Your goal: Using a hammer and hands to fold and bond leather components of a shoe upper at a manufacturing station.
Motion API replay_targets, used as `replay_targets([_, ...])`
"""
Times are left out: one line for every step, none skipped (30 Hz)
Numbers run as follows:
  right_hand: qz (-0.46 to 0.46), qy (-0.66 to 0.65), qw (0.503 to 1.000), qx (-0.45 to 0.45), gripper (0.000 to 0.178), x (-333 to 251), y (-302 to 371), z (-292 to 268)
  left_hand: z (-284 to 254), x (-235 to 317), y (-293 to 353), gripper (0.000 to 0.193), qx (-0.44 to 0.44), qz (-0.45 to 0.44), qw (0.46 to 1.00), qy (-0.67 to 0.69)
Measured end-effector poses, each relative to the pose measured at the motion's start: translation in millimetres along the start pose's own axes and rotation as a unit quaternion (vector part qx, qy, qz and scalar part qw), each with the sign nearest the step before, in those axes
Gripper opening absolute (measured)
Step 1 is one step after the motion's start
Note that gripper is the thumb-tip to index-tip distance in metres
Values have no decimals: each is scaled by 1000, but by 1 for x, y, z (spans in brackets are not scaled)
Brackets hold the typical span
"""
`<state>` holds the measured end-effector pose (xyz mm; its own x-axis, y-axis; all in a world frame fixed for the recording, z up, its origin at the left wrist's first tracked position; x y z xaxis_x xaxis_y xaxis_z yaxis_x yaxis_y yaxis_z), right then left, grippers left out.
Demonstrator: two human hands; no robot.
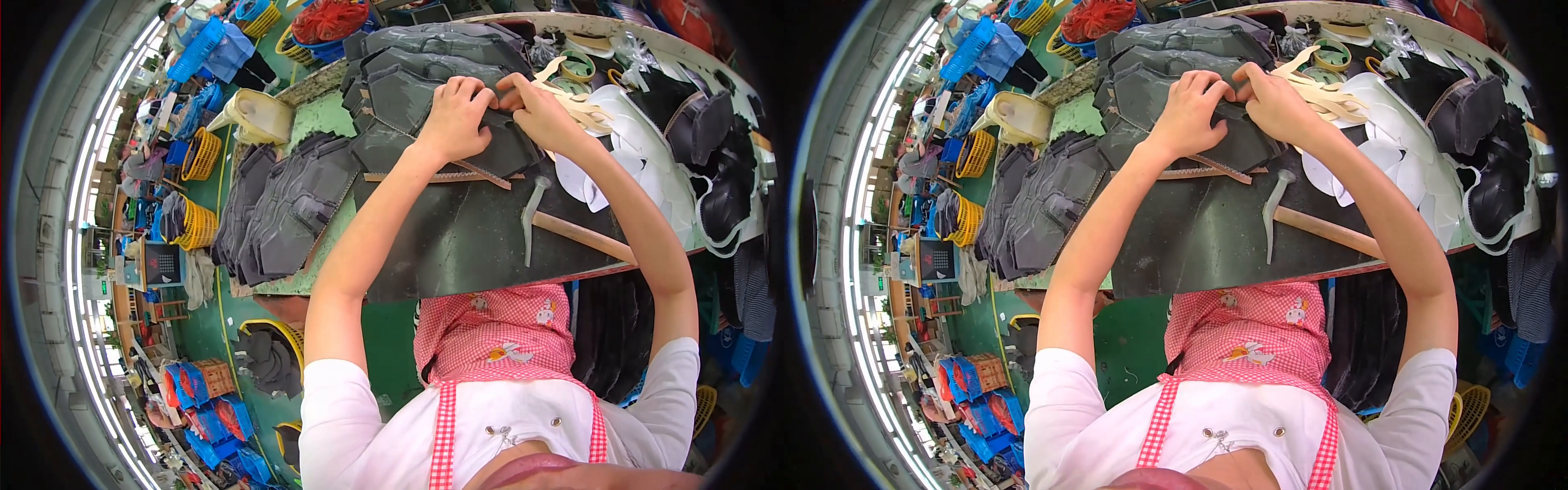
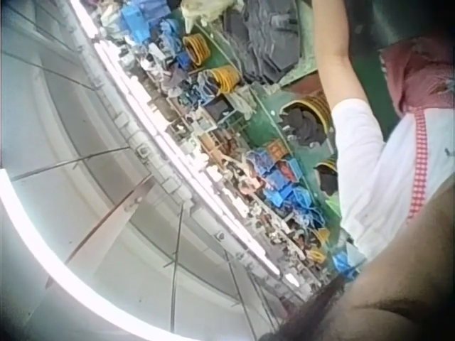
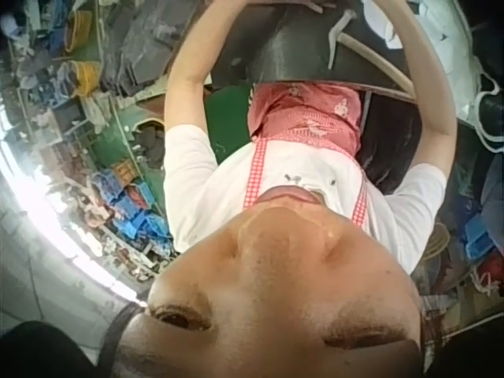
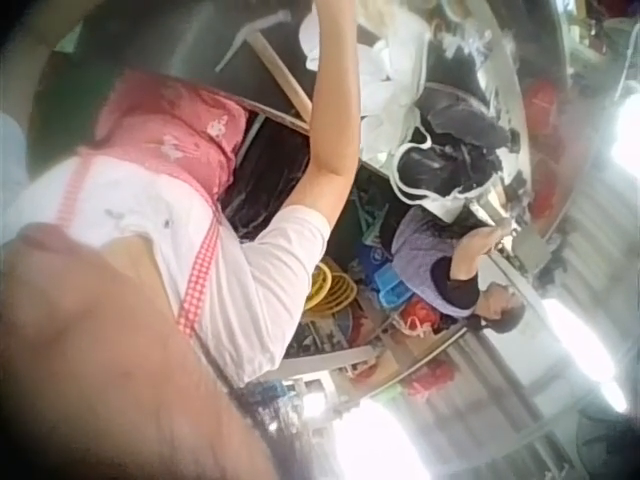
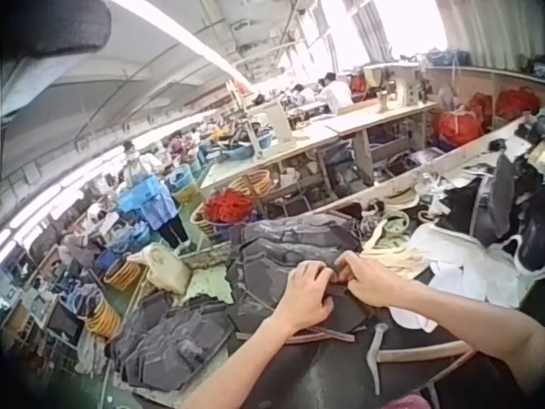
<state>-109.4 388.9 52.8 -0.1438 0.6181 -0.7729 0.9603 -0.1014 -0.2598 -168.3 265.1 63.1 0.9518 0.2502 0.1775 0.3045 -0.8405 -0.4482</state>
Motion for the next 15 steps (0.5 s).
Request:
replay_targets([0, 3, 1000, 0, 40, 1, -2, -1, -2, -1, -1, 33, 6, -12, 1000, 0])
replay_targets([23, -15, 1000, -13, 36, 8, -5, 1, -5, -3, -2, 33, 9, -12, 1000, 1])
replay_targets([47, -34, 998, -25, 34, 15, -6, 2, -8, -1, -4, 29, 18, 14, 1000, 14])
replay_targets([26, -31, 999, -22, 35, 15, -6, 3, -12, 1, -3, 26, 27, 40, 998, 27])
replay_targets([26, -29, 999, -21, 35, 17, -6, 3, -18, -2, 0, 26, 28, 40, 998, 27])
replay_targets([29, -12, 998, -47, 34, 15, -2, 4, -24, 0, 5, 24, -6, 72, 992, 103])
replay_targets([31, 4, 997, -73, 34, 13, 0, 8, -34, 2, 13, 23, -41, 102, 978, 176])
replay_targets([37, 4, 997, -70, 36, 17, 6, 12, -54, 5, 19, 23, 1, 116, 978, 171])
replay_targets([43, 4, 997, -67, 36, 19, 10, 18, -73, 4, 28, 21, 27, 118, 979, 164])
replay_targets([-10, 96, 994, -54, 36, 12, 14, 20, -90, 4, 36, 28, 40, 144, 971, 189])
replay_targets([-65, 185, 980, -42, 37, 3, 17, 24, -106, 7, 45, 25, 63, 131, 958, 248])
replay_targets([-24, 214, 975, -46, 42, -5, 17, 35, -113, 5, 59, 28, 59, 135, 954, 262])
replay_targets([-18, 214, 976, -42, 42, -7, 17, 38, -116, 6, 68, 31, 54, 147, 946, 283])
replay_targets([-11, 231, 972, -33, 42, -6, 18, 39, -115, 7, 75, 31, 49, 152, 944, 288])
replay_targets([-9, 246, 969, -26, 42, -7, 17, 42, -116, 6, 84, 32, 60, 140, 943, 297])
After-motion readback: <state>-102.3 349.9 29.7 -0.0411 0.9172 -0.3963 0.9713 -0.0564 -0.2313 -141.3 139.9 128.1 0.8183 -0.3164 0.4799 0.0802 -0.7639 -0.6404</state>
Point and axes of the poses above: each hand's wrist, its own y-axis away from the middle knuckle, its own z-axis out of the palm, x = y × z, the point moved 7 cm from there along -y, towards the middle knuckle, and after that the axes turned 4 degrees about -z, right-handed, at the moved point
